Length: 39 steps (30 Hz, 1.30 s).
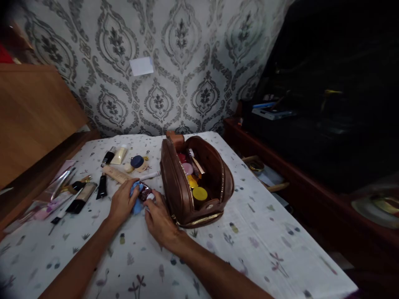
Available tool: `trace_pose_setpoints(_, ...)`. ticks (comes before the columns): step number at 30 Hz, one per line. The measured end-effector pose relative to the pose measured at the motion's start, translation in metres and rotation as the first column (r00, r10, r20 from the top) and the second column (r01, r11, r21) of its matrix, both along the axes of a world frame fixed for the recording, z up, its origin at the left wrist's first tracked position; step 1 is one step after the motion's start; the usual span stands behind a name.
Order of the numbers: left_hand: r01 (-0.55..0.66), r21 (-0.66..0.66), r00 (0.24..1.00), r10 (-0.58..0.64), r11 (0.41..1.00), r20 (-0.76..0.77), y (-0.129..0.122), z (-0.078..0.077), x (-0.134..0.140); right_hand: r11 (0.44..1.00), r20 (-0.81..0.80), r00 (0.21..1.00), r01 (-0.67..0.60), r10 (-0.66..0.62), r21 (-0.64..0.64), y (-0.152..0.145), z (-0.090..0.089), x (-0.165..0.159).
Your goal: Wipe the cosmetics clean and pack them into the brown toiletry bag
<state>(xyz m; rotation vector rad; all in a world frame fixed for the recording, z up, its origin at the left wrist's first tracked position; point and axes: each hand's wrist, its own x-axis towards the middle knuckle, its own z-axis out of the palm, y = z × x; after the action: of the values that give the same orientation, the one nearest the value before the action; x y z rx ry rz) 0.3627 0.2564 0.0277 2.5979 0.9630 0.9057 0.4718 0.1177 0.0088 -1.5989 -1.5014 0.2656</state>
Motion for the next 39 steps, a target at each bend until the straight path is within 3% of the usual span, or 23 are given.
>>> trace_pose_setpoints(11, -0.010, -0.170, 0.986, 0.038, 0.985, 0.165, 0.011, 0.001, -0.006, 1.000, 0.067, 0.998, -0.014, 0.015, -0.016, 0.003, -0.002, 0.002)
trace_pose_setpoints(18, -0.105, -0.242, 0.961, 0.161, 0.965, 0.223, 0.017, 0.011, -0.013, 0.998, 0.084, 0.994, -0.065, 0.066, -0.014, 0.002, -0.005, 0.004)
trace_pose_setpoints(39, -0.090, -0.251, 0.963, 0.148, 0.964, 0.224, 0.022, 0.008, -0.014, 0.998, 0.094, 0.994, -0.058, 0.061, -0.028, -0.001, -0.001, 0.001)
